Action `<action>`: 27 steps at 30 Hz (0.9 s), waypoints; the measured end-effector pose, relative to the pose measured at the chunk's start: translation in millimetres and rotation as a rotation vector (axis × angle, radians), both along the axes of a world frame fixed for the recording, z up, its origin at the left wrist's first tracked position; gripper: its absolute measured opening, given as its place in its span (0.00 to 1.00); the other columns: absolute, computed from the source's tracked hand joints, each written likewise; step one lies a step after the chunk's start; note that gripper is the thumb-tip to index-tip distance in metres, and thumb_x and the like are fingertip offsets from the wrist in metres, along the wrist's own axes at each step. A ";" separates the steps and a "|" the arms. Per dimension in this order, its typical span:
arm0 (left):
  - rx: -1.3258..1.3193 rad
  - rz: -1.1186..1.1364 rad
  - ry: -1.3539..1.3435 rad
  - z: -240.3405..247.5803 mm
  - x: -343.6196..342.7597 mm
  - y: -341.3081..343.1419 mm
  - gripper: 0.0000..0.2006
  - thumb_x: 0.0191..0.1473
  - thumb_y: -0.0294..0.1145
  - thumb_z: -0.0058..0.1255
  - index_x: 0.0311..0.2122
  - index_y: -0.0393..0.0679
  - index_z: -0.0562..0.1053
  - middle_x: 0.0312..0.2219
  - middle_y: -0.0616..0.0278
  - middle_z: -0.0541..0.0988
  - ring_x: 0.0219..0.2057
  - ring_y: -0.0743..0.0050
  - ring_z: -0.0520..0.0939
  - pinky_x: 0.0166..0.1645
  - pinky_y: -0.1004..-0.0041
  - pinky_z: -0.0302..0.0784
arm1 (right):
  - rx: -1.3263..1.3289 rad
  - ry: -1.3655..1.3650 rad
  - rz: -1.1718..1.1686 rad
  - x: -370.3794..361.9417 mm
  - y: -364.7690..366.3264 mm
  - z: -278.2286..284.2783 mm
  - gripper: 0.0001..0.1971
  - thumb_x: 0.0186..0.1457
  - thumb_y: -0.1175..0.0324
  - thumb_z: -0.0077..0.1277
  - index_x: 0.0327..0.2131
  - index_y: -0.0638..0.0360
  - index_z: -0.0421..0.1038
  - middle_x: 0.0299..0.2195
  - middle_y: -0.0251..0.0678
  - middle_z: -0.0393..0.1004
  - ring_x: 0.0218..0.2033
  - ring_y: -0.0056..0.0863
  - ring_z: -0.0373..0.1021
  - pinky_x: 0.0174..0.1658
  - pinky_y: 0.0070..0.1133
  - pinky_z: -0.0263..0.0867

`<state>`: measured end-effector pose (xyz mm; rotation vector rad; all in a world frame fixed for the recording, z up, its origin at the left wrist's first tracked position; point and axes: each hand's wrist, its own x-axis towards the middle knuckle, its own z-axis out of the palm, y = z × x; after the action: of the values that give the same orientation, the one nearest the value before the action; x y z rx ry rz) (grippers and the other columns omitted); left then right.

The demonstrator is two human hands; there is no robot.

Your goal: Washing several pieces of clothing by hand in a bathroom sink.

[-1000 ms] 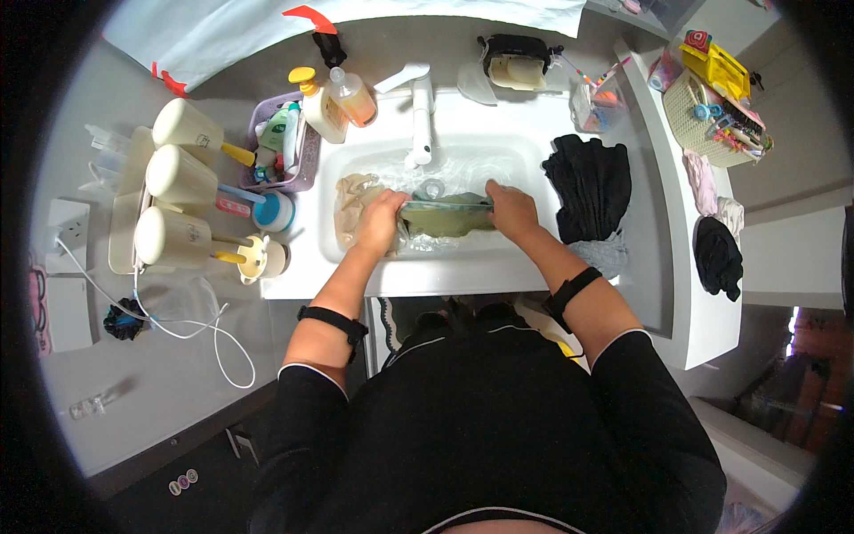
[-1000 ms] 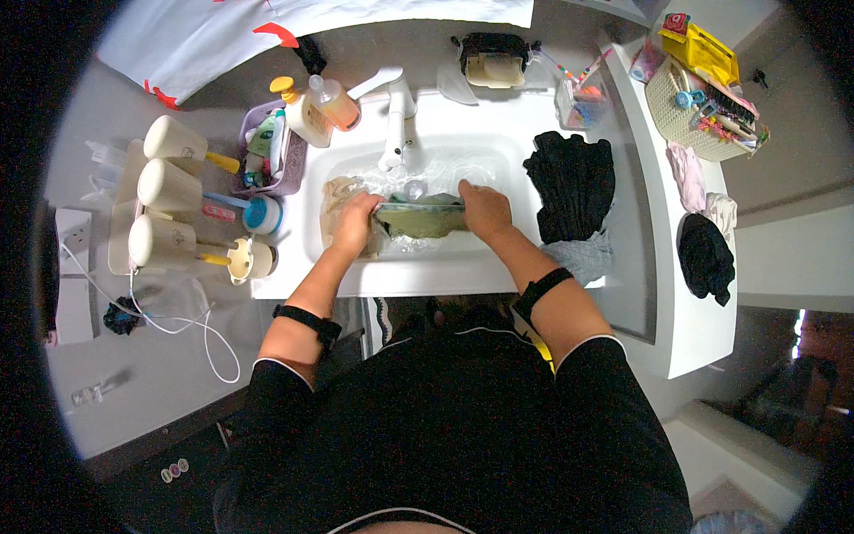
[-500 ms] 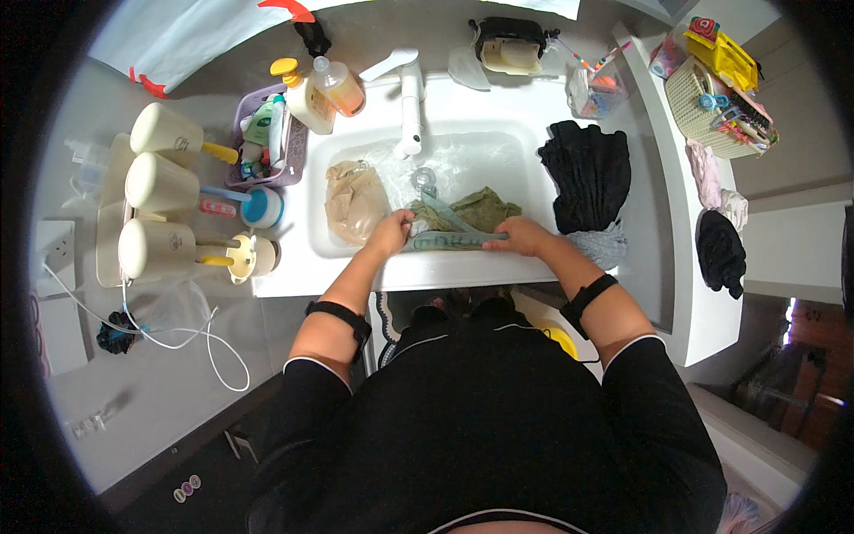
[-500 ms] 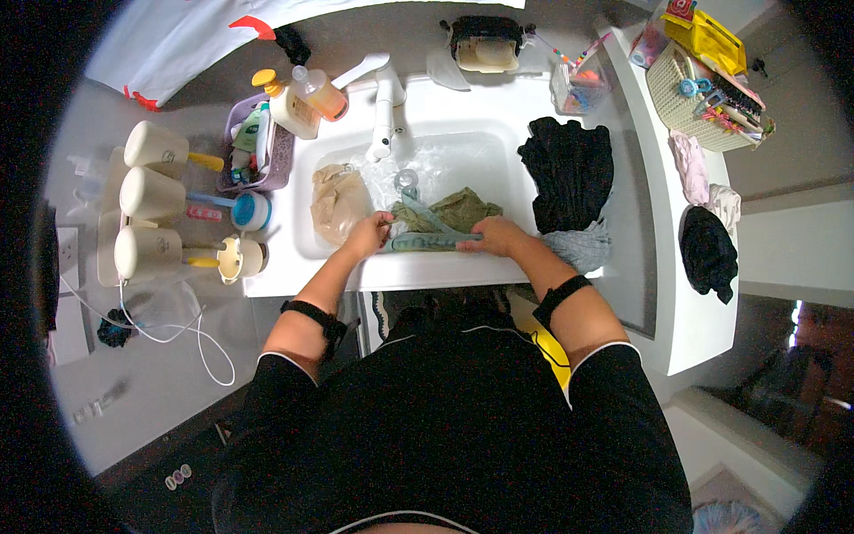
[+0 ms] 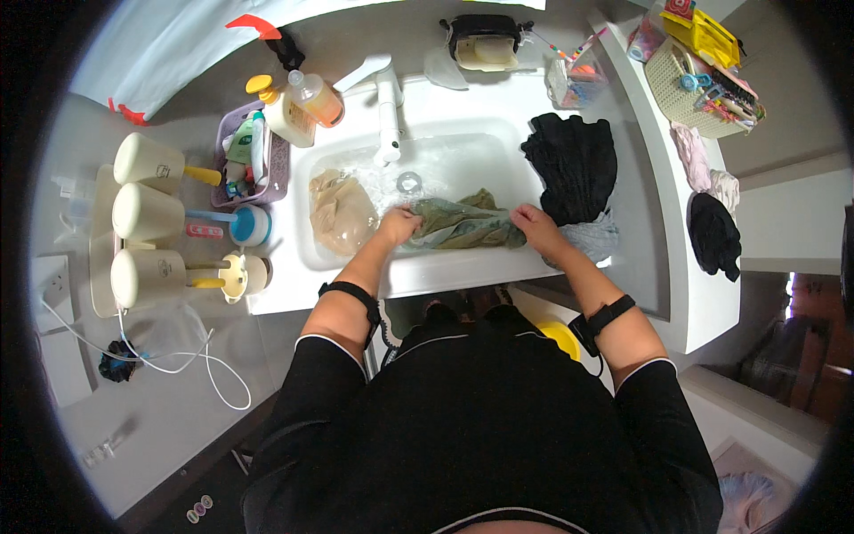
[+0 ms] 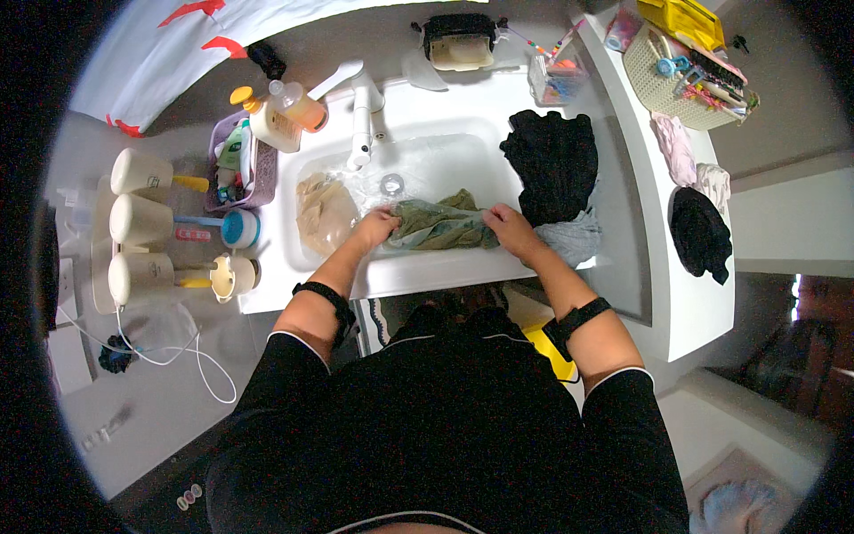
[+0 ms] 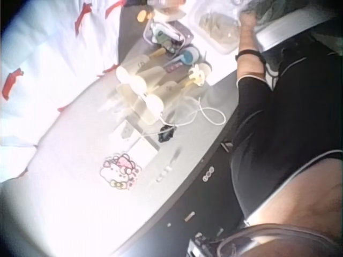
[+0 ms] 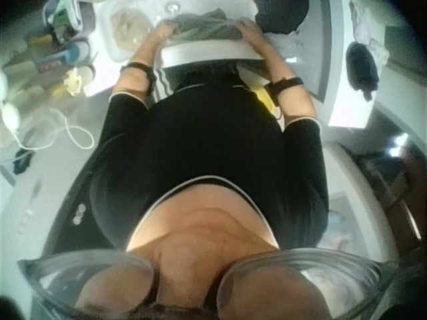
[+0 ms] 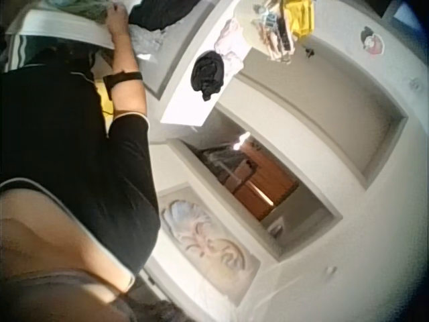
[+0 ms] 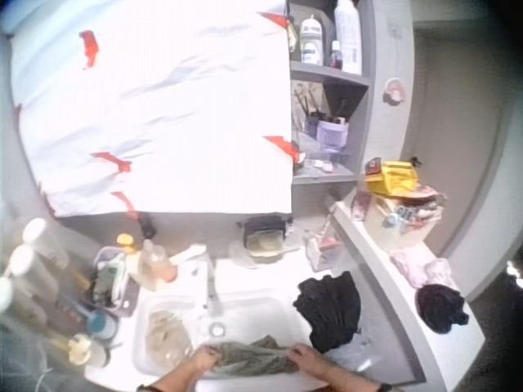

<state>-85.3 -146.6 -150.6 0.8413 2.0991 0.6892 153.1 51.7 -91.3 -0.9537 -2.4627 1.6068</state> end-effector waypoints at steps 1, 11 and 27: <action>-0.001 0.000 0.002 -0.9 0.1 -0.2 0.16 0.47 0.41 0.45 0.24 0.37 0.76 0.24 0.52 0.77 0.25 0.62 0.77 0.34 0.71 0.71 | -0.030 0.008 -0.031 -0.8 -0.6 7.4 0.17 0.55 0.56 0.42 0.27 0.63 0.67 0.18 0.36 0.64 0.22 0.25 0.60 0.28 0.25 0.58; -0.242 0.251 -0.386 -13.7 -10.3 2.5 0.29 0.45 0.21 0.50 0.54 0.48 0.58 0.20 0.59 0.71 0.13 0.71 0.68 0.14 0.69 0.60 | -0.059 -0.069 0.006 0.9 -4.2 18.8 0.17 0.51 0.56 0.48 0.25 0.63 0.68 0.16 0.31 0.63 0.20 0.19 0.58 0.25 0.23 0.57; 0.094 0.255 0.195 12.3 23.8 31.4 0.18 0.40 0.31 0.52 0.39 0.39 0.65 0.30 0.49 0.76 0.32 0.54 0.76 0.40 0.65 0.69 | -0.079 0.043 -0.150 5.2 10.1 14.9 0.13 0.48 0.62 0.53 0.27 0.63 0.67 0.20 0.28 0.63 0.23 0.19 0.59 0.26 0.21 0.57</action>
<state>-61.6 -115.3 -138.3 0.7227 2.3922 0.8757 158.3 61.8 -76.4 -1.0748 -2.2554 1.6678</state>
